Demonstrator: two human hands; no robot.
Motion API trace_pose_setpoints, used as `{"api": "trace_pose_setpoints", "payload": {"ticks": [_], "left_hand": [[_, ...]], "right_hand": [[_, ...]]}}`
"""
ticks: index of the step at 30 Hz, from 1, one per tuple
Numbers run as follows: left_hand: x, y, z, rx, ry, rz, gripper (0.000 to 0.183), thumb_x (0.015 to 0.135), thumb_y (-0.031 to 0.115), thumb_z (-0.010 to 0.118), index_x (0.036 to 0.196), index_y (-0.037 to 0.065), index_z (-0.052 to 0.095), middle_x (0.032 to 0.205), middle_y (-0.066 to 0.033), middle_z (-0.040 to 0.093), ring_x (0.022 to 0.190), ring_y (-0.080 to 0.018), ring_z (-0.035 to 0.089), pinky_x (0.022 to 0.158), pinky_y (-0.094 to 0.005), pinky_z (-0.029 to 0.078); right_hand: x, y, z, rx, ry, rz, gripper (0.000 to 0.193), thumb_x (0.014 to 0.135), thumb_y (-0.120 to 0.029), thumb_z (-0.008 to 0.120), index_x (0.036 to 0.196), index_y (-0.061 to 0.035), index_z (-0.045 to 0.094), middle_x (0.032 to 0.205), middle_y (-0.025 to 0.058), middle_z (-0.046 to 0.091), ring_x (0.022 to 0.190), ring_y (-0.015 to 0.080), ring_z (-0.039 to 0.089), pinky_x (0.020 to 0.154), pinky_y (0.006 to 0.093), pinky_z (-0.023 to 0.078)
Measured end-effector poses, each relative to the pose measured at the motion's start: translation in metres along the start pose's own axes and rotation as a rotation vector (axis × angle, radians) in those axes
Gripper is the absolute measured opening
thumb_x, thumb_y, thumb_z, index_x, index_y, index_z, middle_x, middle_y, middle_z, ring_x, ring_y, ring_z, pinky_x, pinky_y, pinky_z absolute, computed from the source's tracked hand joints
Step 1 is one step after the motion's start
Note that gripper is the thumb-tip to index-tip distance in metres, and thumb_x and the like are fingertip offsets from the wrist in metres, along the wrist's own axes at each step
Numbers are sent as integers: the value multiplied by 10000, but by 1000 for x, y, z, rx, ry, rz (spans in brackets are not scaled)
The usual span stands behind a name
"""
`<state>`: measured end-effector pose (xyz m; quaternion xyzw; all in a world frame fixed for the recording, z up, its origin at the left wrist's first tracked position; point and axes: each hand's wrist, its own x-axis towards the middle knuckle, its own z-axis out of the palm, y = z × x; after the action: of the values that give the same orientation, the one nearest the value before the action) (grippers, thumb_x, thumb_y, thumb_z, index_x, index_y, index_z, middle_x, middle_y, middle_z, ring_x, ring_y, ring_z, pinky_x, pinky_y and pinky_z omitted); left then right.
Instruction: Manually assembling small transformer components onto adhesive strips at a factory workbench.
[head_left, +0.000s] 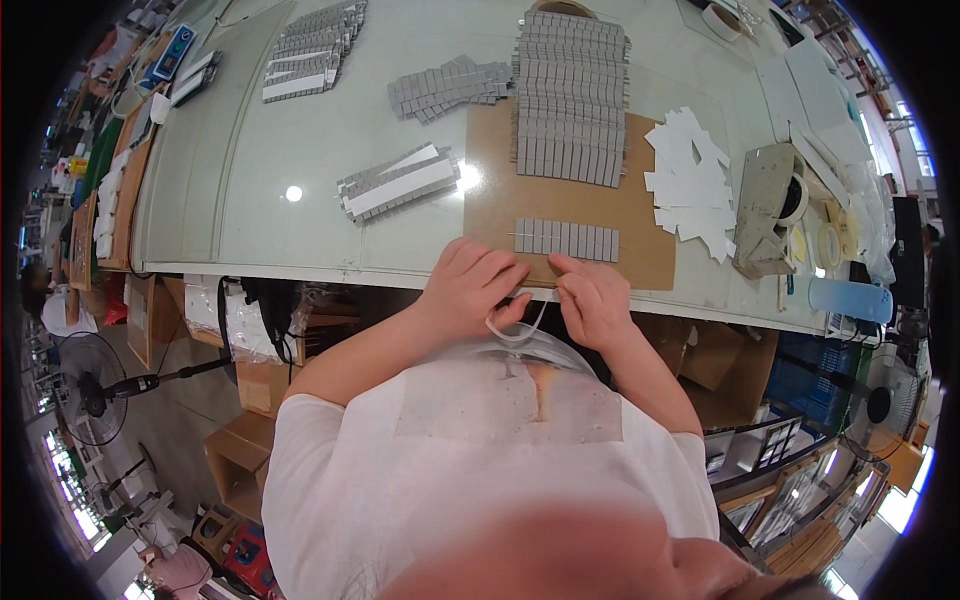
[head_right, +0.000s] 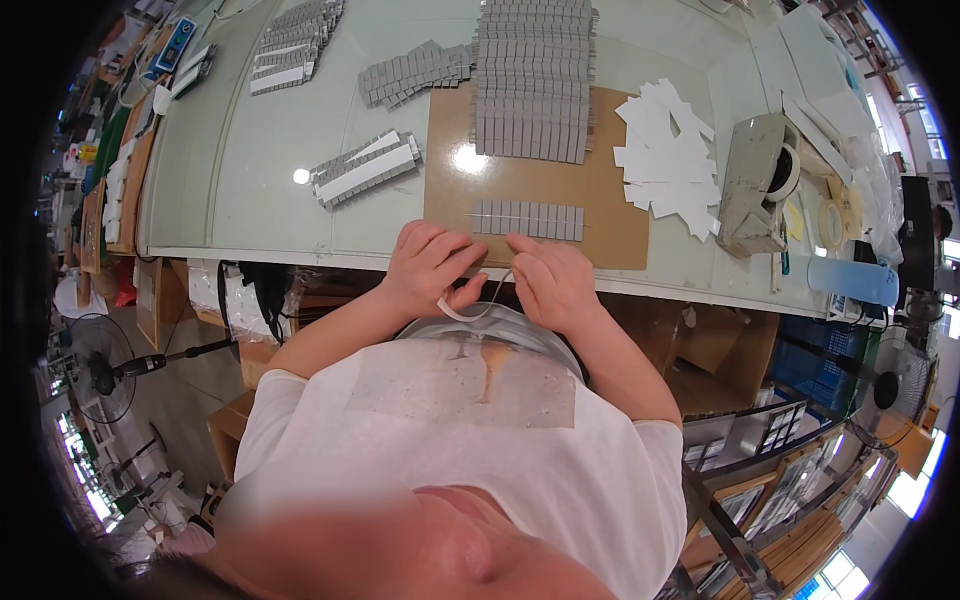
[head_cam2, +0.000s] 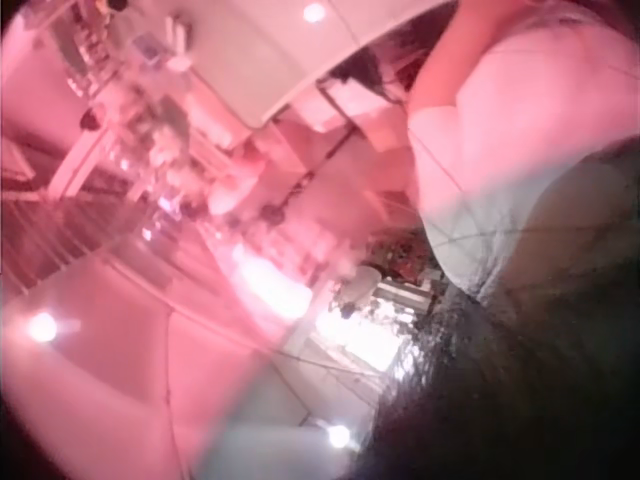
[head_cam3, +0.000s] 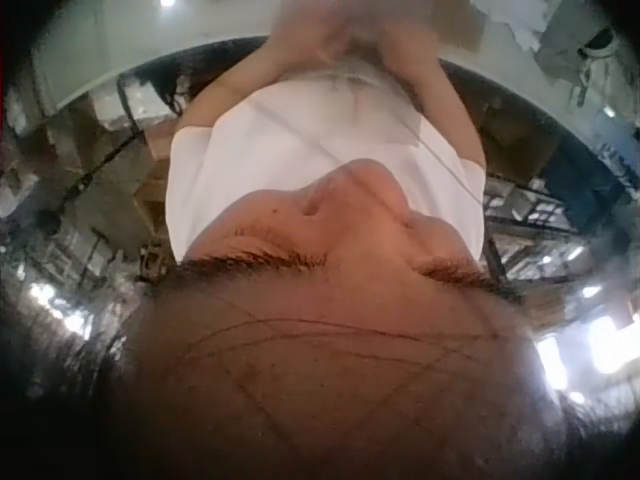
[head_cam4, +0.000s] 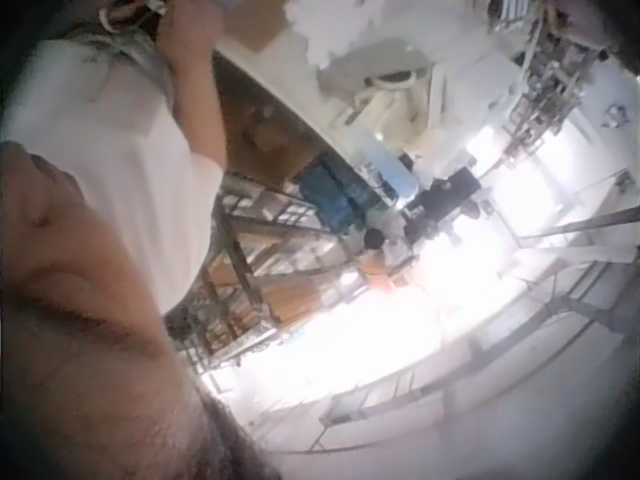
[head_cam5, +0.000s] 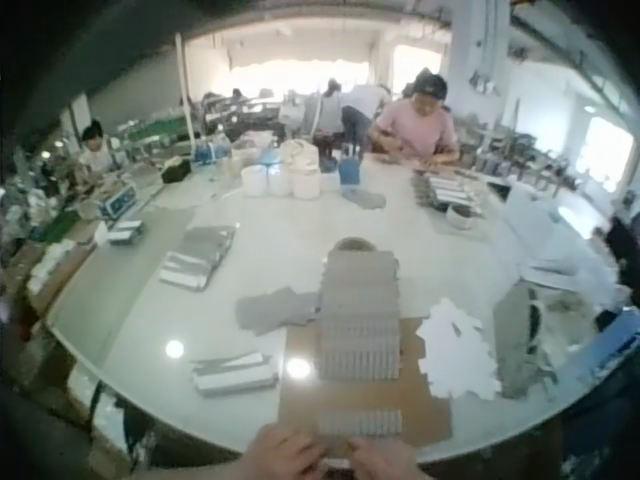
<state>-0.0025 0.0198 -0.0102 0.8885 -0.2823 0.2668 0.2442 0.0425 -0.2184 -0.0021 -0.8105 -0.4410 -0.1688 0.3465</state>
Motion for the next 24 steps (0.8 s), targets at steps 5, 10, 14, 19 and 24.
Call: {"api": "trace_pose_setpoints", "payload": {"ticks": [5, 10, 14, 19, 24], "left_hand": [[13, 6, -5, 30, -79, -36, 480, 786, 340, 766, 1206, 116, 705, 1175, -26, 599, 1064, -229, 537, 931, -407, 448], [22, 9, -9, 19, -139, -39, 555, 785, 382, 772, 1268, 127, 675, 1249, -45, 573, 1151, -241, 521, 1012, -425, 428], [23, 9, -8, 10, -167, -46, 577, 784, 387, 777, 1287, 127, 665, 1271, -59, 562, 1176, -250, 515, 1044, -440, 417], [18, 7, -4, 66, -196, -47, 549, 815, 484, 734, 1288, 207, 696, 1295, -46, 544, 1198, -239, 500, 1054, -449, 394], [19, 8, -3, 62, -180, -29, 550, 806, 476, 735, 1283, 204, 697, 1292, -44, 544, 1186, -245, 502, 1045, -446, 397]], "right_hand": [[-7, 2, 5, -45, 94, 13, 175, 831, 2, 666, 992, -23, 604, 1083, 192, 744, 781, 322, 701, 686, 400, 556], [-7, 2, 6, -63, 109, 47, 185, 831, -25, 687, 1000, -34, 611, 1075, 169, 736, 776, 322, 698, 680, 415, 559], [-7, 2, 5, -77, 98, 58, 187, 833, -27, 688, 1005, -35, 614, 1066, 169, 738, 770, 320, 697, 677, 414, 558], [-3, -1, 3, -47, 104, 74, 145, 829, -6, 664, 966, -22, 618, 1054, 181, 742, 774, 329, 701, 684, 405, 555], [-5, -1, 2, -30, 125, 51, 156, 833, 10, 659, 979, -17, 613, 1043, 189, 738, 776, 335, 701, 679, 407, 556]]}}
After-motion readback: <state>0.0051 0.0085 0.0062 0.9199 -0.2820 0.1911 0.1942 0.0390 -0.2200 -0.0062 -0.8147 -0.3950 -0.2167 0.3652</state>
